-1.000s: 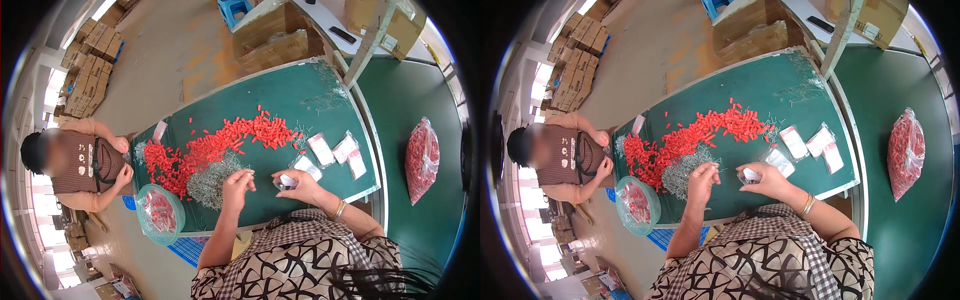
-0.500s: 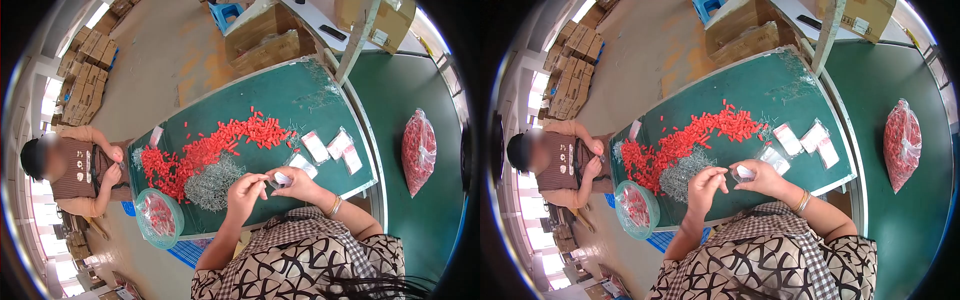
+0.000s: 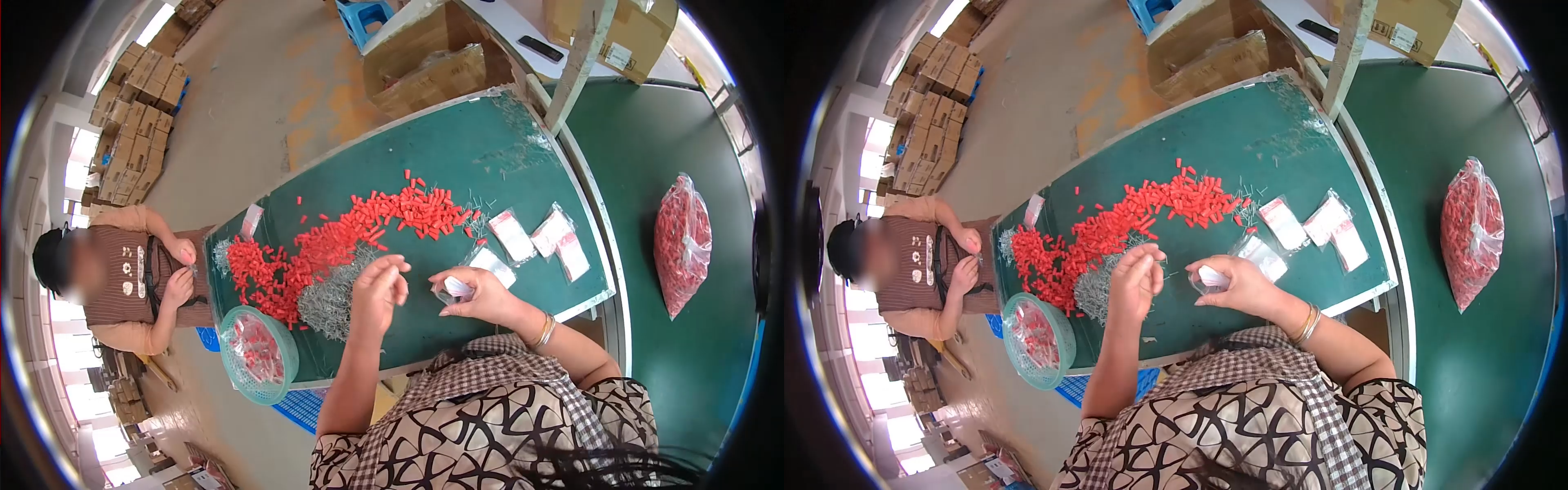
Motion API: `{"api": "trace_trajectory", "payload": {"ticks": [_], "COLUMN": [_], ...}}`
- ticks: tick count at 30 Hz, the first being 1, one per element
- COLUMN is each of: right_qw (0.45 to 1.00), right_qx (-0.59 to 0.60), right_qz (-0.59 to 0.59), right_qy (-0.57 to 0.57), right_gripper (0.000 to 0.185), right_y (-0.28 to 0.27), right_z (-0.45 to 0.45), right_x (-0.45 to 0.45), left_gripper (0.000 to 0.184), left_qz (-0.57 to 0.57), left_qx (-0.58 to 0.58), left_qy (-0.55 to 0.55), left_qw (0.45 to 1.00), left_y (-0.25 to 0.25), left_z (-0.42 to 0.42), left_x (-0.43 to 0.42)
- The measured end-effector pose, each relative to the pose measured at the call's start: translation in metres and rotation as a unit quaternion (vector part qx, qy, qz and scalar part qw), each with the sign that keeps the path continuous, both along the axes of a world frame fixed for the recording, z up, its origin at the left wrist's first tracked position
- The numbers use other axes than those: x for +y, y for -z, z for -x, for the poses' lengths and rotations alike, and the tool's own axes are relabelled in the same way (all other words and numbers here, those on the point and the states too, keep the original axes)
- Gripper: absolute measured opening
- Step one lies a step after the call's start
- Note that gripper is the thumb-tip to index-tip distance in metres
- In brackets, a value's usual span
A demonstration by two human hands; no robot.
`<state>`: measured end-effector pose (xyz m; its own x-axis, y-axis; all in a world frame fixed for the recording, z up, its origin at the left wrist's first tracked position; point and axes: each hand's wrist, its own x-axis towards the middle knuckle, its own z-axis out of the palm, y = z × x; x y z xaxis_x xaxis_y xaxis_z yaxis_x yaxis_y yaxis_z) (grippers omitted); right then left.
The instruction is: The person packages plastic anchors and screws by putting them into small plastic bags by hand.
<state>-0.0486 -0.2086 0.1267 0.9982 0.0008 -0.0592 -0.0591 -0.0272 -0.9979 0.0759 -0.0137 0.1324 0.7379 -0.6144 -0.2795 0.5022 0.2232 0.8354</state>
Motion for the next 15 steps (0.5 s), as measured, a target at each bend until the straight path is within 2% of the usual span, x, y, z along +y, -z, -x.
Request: {"api": "trace_trajectory", "payload": {"ticks": [2, 4, 6, 7, 11, 14, 15], "right_qw": [1.0, 1.0, 0.998, 0.999, 0.997, 0.995, 0.995], "right_qx": [0.001, 0.02, 0.055, 0.048, 0.049, 0.07, 0.075], "right_qz": [-0.007, -0.015, -0.022, -0.019, -0.015, -0.008, -0.003], "right_qy": [0.002, 0.003, 0.006, 0.016, 0.053, 0.065, 0.067], "right_gripper": [0.054, 0.054, 0.054, 0.053, 0.05, 0.051, 0.052], "right_y": [0.004, 0.006, 0.003, 0.007, 0.014, 0.011, 0.014], "right_z": [0.0, 0.003, 0.007, 0.01, 0.021, 0.022, 0.022], "right_x": [-0.001, -0.004, -0.009, -0.011, -0.022, -0.033, -0.036], "left_gripper": [0.024, 0.027, 0.033, 0.036, 0.043, 0.043, 0.034], "left_qz": [-0.154, -0.303, -0.379, -0.41, -0.446, -0.482, -0.473], "left_qx": [-0.068, -0.118, -0.301, -0.388, -0.553, -0.547, -0.558], "left_qy": [-0.005, 0.023, 0.06, 0.078, 0.032, 0.103, 0.101], "left_qw": [0.986, 0.945, 0.873, 0.822, 0.703, 0.676, 0.674], "left_y": [0.031, 0.057, 0.076, 0.082, 0.091, 0.101, 0.105], "left_z": [-0.023, -0.039, -0.049, -0.052, -0.062, -0.069, -0.07], "left_x": [-0.004, -0.018, -0.036, -0.046, -0.092, -0.104, -0.105]}}
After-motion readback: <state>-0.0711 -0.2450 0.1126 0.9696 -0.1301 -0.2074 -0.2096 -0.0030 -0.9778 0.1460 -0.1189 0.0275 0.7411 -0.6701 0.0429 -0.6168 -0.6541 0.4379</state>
